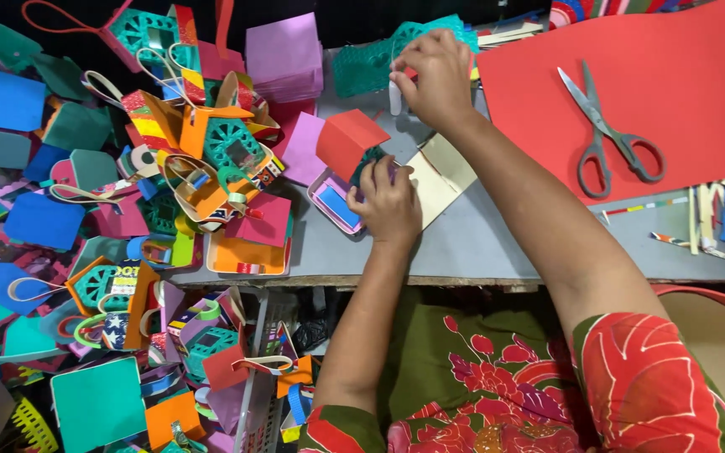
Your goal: Assembling decorative paper houses by cutting paper components, applying glue, and joining pieces together.
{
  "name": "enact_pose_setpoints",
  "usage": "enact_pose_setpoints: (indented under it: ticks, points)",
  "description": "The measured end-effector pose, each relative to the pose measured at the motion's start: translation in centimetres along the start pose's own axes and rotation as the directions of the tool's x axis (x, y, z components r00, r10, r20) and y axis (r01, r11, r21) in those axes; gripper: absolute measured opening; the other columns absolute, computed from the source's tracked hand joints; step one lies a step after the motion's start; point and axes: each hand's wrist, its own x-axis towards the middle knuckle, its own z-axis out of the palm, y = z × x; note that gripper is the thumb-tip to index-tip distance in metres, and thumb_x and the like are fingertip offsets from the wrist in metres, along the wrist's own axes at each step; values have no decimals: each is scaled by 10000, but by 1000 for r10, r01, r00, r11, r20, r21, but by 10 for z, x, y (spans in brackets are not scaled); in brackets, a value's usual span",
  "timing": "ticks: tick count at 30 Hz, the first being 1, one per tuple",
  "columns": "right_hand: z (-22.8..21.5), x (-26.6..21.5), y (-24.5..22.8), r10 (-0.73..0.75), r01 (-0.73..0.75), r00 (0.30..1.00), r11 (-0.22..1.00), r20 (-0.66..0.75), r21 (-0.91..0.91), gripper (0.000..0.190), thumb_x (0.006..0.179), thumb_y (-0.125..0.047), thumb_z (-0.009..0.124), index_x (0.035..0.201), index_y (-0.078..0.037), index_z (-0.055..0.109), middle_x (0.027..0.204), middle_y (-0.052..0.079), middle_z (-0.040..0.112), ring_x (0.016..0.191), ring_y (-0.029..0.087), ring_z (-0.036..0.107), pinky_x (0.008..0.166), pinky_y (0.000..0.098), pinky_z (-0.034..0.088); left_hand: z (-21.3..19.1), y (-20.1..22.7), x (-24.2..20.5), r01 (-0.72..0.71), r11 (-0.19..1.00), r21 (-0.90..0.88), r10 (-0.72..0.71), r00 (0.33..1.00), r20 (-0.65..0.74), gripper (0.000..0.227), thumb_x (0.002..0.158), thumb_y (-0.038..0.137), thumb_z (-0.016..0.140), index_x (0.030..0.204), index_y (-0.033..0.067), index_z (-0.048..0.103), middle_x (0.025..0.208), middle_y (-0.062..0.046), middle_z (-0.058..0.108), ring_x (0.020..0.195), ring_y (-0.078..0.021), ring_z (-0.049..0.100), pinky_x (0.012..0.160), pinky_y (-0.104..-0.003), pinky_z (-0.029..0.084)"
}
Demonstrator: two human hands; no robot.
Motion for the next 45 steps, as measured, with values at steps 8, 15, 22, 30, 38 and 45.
enact_pose_setpoints:
  ticks: [8, 15, 22, 30, 38, 45]
  points:
    - [40, 0, 30, 188, -186, 982, 977, 16, -104, 74, 874, -293, 888, 863, -242, 835, 1248, 16, 602, 1349, 331, 388, 1012, 577, 296, 1, 3, 2, 26, 995, -101, -29, 999, -31, 138, 736, 190, 709, 806, 263, 617, 1272, 60, 636, 1277, -209, 570, 997, -539, 255]
    - [43, 0, 34, 233, -230, 972, 970, 36, -73, 89, 889, -293, 846, 945, -224, 842, 1225, 36, 625, 1320, 352, 402, 1002, 632, 281, -1, 6, 4, 24, 996, -91, -29, 998, -53, 93, 743, 206, 687, 795, 243, 619, 1289, 62, 642, 1317, -199, 532, 1021, -543, 250]
    - [26, -8, 24, 183, -181, 983, 980, 12, -77, 121, 885, -202, 813, 1000, -164, 819, 1241, 109, 584, 1311, 374, 436, 1032, 694, 283, 2, 8, 0, -12, 992, -125, 2, 997, -82, 101, 754, 194, 689, 787, 277, 642, 1279, 71, 649, 1333, -196, 512, 1028, -546, 247]
    - [-64, -39, 61, 97, -99, 994, 994, -52, -40, 239, 938, -165, 813, 1169, -108, 786, 1262, 135, 562, 1198, 332, 559, 870, 554, 384, 5, 2, -9, -222, 839, -496, 246, 969, -18, 125, 783, 140, 721, 897, 167, 677, 1239, -33, 648, 1094, -358, 627, 686, -476, 473]
    - [-181, -151, 126, 527, -309, 799, 773, 289, -554, 287, 898, -286, 673, 1023, -28, 676, 1008, 198, 636, 777, 434, 641, 608, 534, 518, -4, 12, -8, -146, 680, -719, 400, 895, 196, 30, 911, 68, 627, 938, 80, 633, 906, -93, 639, 780, -296, 604, 609, -407, 467]
    - [-228, -184, 116, 753, -541, 541, 653, 375, -530, 511, 917, -433, 726, 1153, 20, 716, 1125, 253, 665, 914, 461, 671, 730, 557, 536, 13, 29, -14, -181, 739, -649, 390, 900, 194, 91, 930, 180, 628, 953, 106, 674, 871, -66, 673, 744, -276, 626, 610, -410, 456]
